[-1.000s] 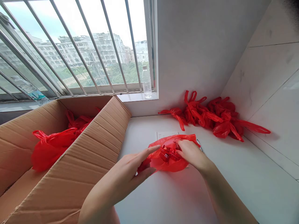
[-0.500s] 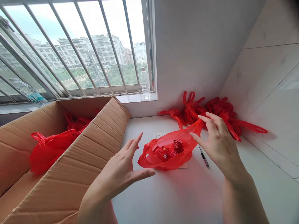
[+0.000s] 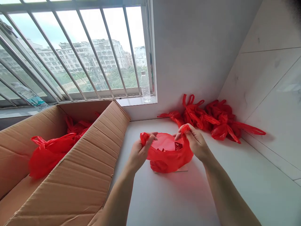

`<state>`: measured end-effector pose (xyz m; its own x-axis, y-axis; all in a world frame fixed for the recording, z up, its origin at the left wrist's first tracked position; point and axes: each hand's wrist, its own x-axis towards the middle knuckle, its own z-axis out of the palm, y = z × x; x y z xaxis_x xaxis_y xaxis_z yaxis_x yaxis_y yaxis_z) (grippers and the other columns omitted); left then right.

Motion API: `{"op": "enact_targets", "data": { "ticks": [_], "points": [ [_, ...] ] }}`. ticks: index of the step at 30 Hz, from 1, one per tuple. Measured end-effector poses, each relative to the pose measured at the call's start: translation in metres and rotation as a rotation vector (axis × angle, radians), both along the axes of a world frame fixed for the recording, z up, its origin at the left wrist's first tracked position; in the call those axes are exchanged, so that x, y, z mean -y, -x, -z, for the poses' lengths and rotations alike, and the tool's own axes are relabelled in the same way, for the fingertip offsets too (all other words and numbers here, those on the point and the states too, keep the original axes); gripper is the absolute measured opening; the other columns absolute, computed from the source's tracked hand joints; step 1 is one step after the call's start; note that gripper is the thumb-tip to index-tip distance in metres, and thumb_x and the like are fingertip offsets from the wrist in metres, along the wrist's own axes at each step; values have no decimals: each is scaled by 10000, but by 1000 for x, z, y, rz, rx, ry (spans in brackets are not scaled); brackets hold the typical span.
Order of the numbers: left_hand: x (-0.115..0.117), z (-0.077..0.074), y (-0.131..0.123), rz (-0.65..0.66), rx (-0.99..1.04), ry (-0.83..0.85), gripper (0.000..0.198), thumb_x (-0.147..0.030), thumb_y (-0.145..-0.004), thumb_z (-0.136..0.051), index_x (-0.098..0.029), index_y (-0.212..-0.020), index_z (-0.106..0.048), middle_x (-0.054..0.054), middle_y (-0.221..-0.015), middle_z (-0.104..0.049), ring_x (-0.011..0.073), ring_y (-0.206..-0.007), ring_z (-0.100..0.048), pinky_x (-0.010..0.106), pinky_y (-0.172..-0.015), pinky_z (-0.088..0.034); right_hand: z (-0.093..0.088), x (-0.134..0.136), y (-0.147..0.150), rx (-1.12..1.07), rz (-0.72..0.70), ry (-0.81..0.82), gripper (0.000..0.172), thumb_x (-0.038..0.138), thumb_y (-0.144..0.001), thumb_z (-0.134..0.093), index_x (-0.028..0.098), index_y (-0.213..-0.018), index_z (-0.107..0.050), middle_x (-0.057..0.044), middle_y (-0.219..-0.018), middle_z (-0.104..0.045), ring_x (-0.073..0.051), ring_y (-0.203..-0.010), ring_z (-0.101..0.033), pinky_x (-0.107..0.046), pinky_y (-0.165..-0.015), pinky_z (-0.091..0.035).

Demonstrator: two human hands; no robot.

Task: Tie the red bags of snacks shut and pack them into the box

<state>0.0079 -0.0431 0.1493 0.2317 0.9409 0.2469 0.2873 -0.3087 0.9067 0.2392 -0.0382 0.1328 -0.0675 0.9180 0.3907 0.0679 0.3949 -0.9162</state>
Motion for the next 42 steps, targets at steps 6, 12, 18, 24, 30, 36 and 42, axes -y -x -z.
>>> {"op": "enact_targets", "data": {
  "ticks": [6, 12, 18, 24, 30, 36, 42],
  "points": [
    [-6, 25, -31, -63, 270, 91, 419, -578, -976, -423, -195, -861, -547, -64, -563, -452, 102, -500, -456, 263, -665, -461, 24, -5, 45, -54, -70, 243, 551, 516, -962, -441, 320, -1459, -308, -34, -1062, -621, -162, -815, -614, -417, -927, -537],
    [7, 33, -39, -15, -136, -42, 228, -287, -924, -520, -245, -1122, -414, -69, -675, -553, 130, -588, -505, 243, -608, -376, 15, 12, 55, 179, -133, 188, 618, 596, -933, -509, 334, -1471, -354, -84, -1486, -432, -240, -1272, -531, -421, -1032, -470],
    [9, 29, -41, 133, 78, 78, 350, -260, -910, -552, -272, -1150, -297, -26, -890, -635, 135, -728, -600, 257, -680, -462, 21, -1, 51, -149, -117, 257, 440, 636, -961, -422, 263, -1050, -640, -10, -834, -602, -167, -744, -583, -303, -698, -495],
    [-8, 26, -26, 241, 336, 335, 398, -418, -861, -706, -205, -1104, -474, -17, -796, -605, 127, -725, -607, 244, -699, -460, 19, -9, 32, -229, -276, 308, 424, 596, -933, -535, 210, -847, -686, 32, -668, -449, -99, -559, -383, -260, -569, -386],
    [-12, 24, -15, 207, 448, 360, 400, -358, -880, -697, -189, -1192, -513, -8, -819, -605, 113, -715, -585, 241, -711, -453, 9, -1, 22, 219, -273, 23, 262, 432, -922, -619, 227, -801, -727, -34, -962, -521, -161, -872, -561, -277, -736, -496],
    [-4, 14, -17, 168, 355, 345, 467, -482, -963, -546, -208, -1340, -512, 33, -830, -695, 162, -744, -656, 263, -717, -506, 18, -3, 28, 411, 121, -304, 87, 155, -906, -567, 234, -918, -603, -1, -901, -577, -137, -756, -591, -268, -671, -469],
    [-4, 15, -20, 220, 254, 379, 474, -517, -971, -514, -189, -1287, -646, 17, -711, -696, 145, -640, -638, 245, -663, -498, 18, 2, 31, 559, 133, -407, 88, 154, -889, -607, 221, -836, -584, -2, -875, -615, -138, -751, -594, -249, -665, -443]
  ]
}}
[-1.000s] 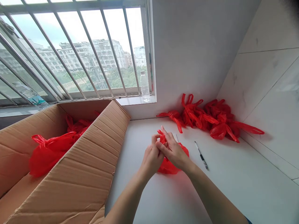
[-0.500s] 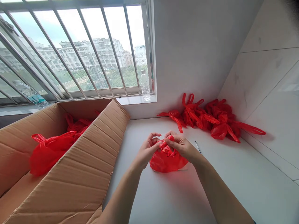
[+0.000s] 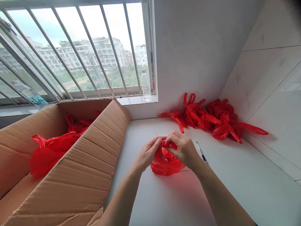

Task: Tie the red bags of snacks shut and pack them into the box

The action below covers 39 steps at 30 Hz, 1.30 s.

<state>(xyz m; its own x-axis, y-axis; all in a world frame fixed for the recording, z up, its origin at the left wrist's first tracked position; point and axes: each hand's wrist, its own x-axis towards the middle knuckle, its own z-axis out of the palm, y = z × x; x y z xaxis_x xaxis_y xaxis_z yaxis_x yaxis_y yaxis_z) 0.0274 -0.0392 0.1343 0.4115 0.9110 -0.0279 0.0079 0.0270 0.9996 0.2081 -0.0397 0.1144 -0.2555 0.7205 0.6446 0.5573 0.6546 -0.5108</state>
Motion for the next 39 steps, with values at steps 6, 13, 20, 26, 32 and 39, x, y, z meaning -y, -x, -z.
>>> {"op": "enact_targets", "data": {
  "ticks": [6, 13, 20, 26, 32, 39],
  "points": [
    [-5, 8, 1, -106, -85, -178, 433, -506, -939, -571, -172, -1157, -742, 79, -1030, -765, 230, -971, -690, 294, -840, -527, -18, 11, -12, 63, -46, 123, 70, 187, -889, -641, 246, -881, -677, 0, -961, -667, -143, -830, -611, -249, -711, -451],
    [-17, 17, 15, -357, -413, -485, 348, -436, -981, -506, -220, -1072, -763, 27, -1002, -779, 198, -979, -697, 286, -897, -503, -38, 30, -50, 153, -93, 492, 145, 326, -870, -656, 248, -749, -677, 6, -905, -643, -144, -751, -602, -266, -669, -457],
    [-30, 23, 28, -469, -694, -556, 312, -373, -989, -478, -244, -1055, -754, 6, -1021, -777, 190, -913, -710, 281, -804, -500, -53, 43, -77, 182, -53, 835, 229, 432, -859, -633, 240, -752, -695, 19, -817, -650, -112, -623, -535, -231, -515, -370],
    [-44, 31, 43, -553, -776, -526, 308, -352, -977, -483, -225, -1030, -758, 28, -984, -780, 214, -896, -715, 300, -781, -489, -52, 42, -86, 241, -6, 901, 271, 479, -842, -639, 234, -744, -701, 21, -737, -582, -111, -595, -506, -237, -509, -328],
    [-48, 33, 44, -582, -724, -542, 360, -390, -985, -444, -218, -1111, -734, 58, -1062, -762, 218, -969, -700, 305, -853, -486, -45, 36, -94, 235, -12, 943, 275, 501, -852, -615, 251, -858, -729, -9, -820, -656, -155, -680, -594, -247, -546, -413],
    [-29, 15, 46, -410, -805, -252, 830, -679, -936, -381, -125, -1546, -283, 140, -1127, -732, 278, -1043, -688, 332, -822, -492, -14, 12, -96, 264, 223, 754, 608, 351, -844, -593, 321, -1440, -477, -73, -1331, -626, -285, -1225, -586, -392, -925, -508]
  ]
}}
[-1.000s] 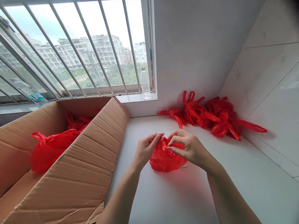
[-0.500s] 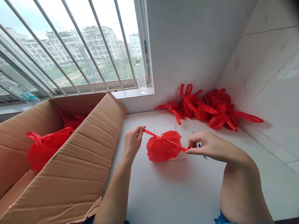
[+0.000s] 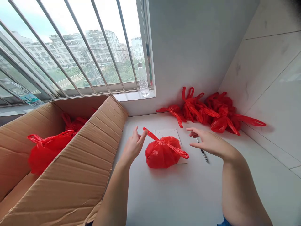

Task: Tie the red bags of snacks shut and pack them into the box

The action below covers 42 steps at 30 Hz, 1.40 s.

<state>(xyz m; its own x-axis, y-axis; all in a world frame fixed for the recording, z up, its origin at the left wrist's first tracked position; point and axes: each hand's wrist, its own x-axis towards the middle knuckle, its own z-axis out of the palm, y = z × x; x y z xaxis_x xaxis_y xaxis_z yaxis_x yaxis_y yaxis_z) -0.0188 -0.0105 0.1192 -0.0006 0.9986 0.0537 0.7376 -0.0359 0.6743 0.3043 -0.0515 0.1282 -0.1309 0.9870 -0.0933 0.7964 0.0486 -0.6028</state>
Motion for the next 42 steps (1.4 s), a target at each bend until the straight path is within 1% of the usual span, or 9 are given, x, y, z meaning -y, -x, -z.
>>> {"op": "enact_targets", "data": {
  "ticks": [3, 7, 11, 16, 22, 25, 28, 35, 42],
  "points": [
    [10, 5, -7, 75, -232, 191, 846, -779, -862, -394, -114, -1364, -540, 211, -1154, -703, 348, -1034, -676, 345, -744, -487, 18, -13, 20, 96, -29, -54, 675, 244, -806, -570, 250, -1471, -457, -101, -1514, -475, -319, -1374, -463, -477, -1072, -415],
    [16, 21, -33, 293, -277, 79, 641, -707, -884, -445, -189, -1227, -604, 155, -1135, -693, 324, -1054, -646, 343, -782, -483, 28, -23, 61, -14, -302, -66, 740, 317, -815, -591, 240, -1521, -385, -97, -1591, -367, -297, -1465, -334, -476, -1158, -308],
    [14, 30, -47, 415, -323, 5, 369, -489, -975, -392, -220, -1039, -636, 91, -1007, -698, 266, -929, -644, 312, -709, -454, 28, -25, 79, -158, -445, -88, 552, 229, -828, -519, 299, -1373, -562, -25, -1157, -713, -224, -1125, -623, -417, -1044, -408],
    [10, 30, -37, 459, -343, -51, 416, -345, -1000, -295, -211, -814, -642, 64, -825, -671, 235, -787, -615, 308, -662, -433, 27, -21, 65, -235, -326, -52, 318, 288, -878, -476, 265, -1026, -757, 11, -849, -726, -193, -823, -642, -306, -778, -479],
    [22, 36, -24, 439, -283, -33, 369, -427, -955, -466, -230, -1195, -667, 122, -1311, -636, 298, -1237, -564, 369, -959, -476, 43, -6, 50, -206, -293, -22, 520, 307, -838, -543, 264, -1351, -610, -77, -1313, -637, -260, -1163, -613, -375, -949, -482],
    [29, 46, -29, 330, -223, -3, 697, -607, -927, -480, -208, -1495, -426, 160, -1568, -385, 321, -1445, -371, 433, -1140, -355, 60, -5, 56, -85, -281, -98, 882, 419, -780, -654, 269, -1567, -288, -85, -1628, -288, -294, -1495, -266, -477, -1186, -268],
    [32, 62, -45, 239, -304, -54, 706, -595, -984, -345, -201, -1567, -283, 150, -1635, -245, 304, -1516, -224, 521, -1211, -203, 84, -8, 71, 81, -330, -214, 962, 553, -799, -626, 278, -1598, -164, -59, -1670, -145, -291, -1546, -67, -559, -1229, -26],
    [30, 111, -62, 204, -427, -57, 585, -475, -1021, -311, -270, -1568, -273, 68, -1639, -248, 271, -1528, -195, 558, -1227, -146, 134, -19, 89, 193, -338, -293, 873, 530, -842, -559, 227, -1589, -226, -80, -1654, -203, -313, -1534, -136, -560, -1230, -61],
    [30, 120, -59, 203, -426, -106, 554, -444, -1024, -328, -245, -1542, -341, 83, -1624, -287, 269, -1516, -233, 553, -1223, -194, 139, -19, 88, 147, -316, -303, 794, 523, -828, -569, 212, -1534, -379, -81, -1607, -343, -313, -1511, -211, -540, -1234, -103]
  ]
}}
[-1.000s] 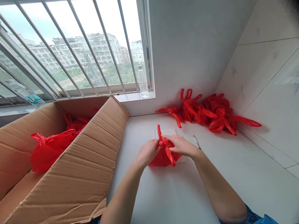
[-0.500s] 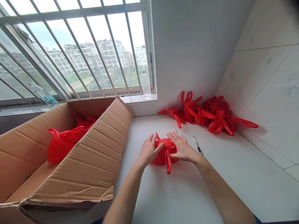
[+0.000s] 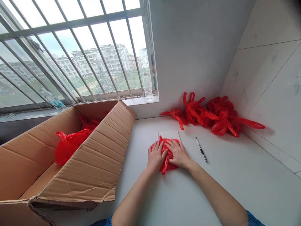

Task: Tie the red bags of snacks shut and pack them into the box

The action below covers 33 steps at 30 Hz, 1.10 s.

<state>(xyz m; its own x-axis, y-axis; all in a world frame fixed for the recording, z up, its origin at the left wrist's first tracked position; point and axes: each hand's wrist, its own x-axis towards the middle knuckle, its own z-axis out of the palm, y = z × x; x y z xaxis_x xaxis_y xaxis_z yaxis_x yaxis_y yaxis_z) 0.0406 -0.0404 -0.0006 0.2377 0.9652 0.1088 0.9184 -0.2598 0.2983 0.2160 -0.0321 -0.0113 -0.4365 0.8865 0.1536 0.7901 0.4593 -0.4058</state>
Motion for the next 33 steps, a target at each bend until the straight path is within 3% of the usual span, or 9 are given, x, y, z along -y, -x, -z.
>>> {"op": "enact_targets", "data": {
  "ticks": [4, 9, 13, 15, 18, 23, 26, 29, 33],
  "points": [
    [1, -2, -1, -1, 23, 29, 553, -457, -1027, -308, -255, -1541, -340, 82, -1631, -275, 262, -1516, -232, 546, -1227, -178, 0, 1, -1, 0, -11, -10, 774, 523, -840, -560, 205, -1526, -392, -85, -1598, -361, -311, -1508, -220, -543, -1235, -113],
    [5, -18, 2, 50, 26, 170, 623, -541, -1013, -287, -216, -1542, -332, 117, -1637, -255, 283, -1523, -205, 551, -1213, -190, 4, 6, -5, -52, -24, -65, 728, 458, -854, -561, 218, -1520, -392, -99, -1560, -424, -321, -1473, -301, -567, -1202, -190],
    [21, -39, 5, 82, 30, 198, 624, -611, -984, -327, -247, -1477, -439, 110, -1576, -391, 287, -1471, -320, 516, -1176, -276, -3, 13, -9, -142, -76, -156, 421, 357, -873, -552, 258, -1273, -636, -89, -1292, -671, -311, -1290, -528, -606, -1153, -236],
    [33, -54, 4, 120, 38, 184, 639, -632, -976, -332, -240, -1467, -447, 122, -1540, -441, 296, -1438, -369, 519, -1164, -281, -14, 19, -11, -211, -102, -156, 298, 344, -889, -536, 252, -1125, -693, -77, -1161, -719, -285, -1141, -618, -566, -1097, -341],
    [55, -81, 4, 212, 54, 150, 705, -663, -970, -317, -205, -1503, -381, 157, -1458, -523, 302, -1353, -471, 508, -1127, -329, -39, 32, -13, -339, -142, -93, 247, 352, -895, -533, 237, -1032, -704, -72, -1105, -694, -250, -1010, -644, -404, -882, -512],
    [99, -136, 11, 317, -49, 28, 895, -673, -839, -604, -215, -1544, -298, 152, -1294, -634, 323, -1155, -610, 428, -928, -479, -88, 73, -9, -472, -183, -53, 172, 241, -832, -565, 240, -950, -690, -32, -895, -645, -198, -783, -619, -318, -708, -515],
    [125, -174, 19, 328, -87, -11, 889, -597, -826, -679, -238, -1545, -300, 118, -1183, -698, 306, -1041, -665, 330, -719, -487, -119, 105, 0, -645, -205, 11, 146, 253, -834, -626, 250, -977, -658, -22, -871, -662, -202, -807, -625, -312, -719, -527],
    [149, -219, 30, 305, -110, -23, 765, -583, -866, -648, -288, -1512, -365, 55, -992, -750, 247, -854, -701, 282, -609, -427, -142, 130, 8, -840, -251, 96, 277, 320, -859, -686, 273, -1121, -609, -36, -959, -684, -209, -878, -647, -331, -789, -556],
    [174, -273, 47, 342, -142, -53, 536, -556, -900, -624, -297, -1364, -556, -11, -780, -712, 157, -701, -662, 236, -604, -406, -148, 138, 15, -1029, -401, 97, 461, 359, -888, -687, 301, -1316, -527, -73, -1148, -663, -233, -1089, -628, -362, -928, -540]
  ]
}}
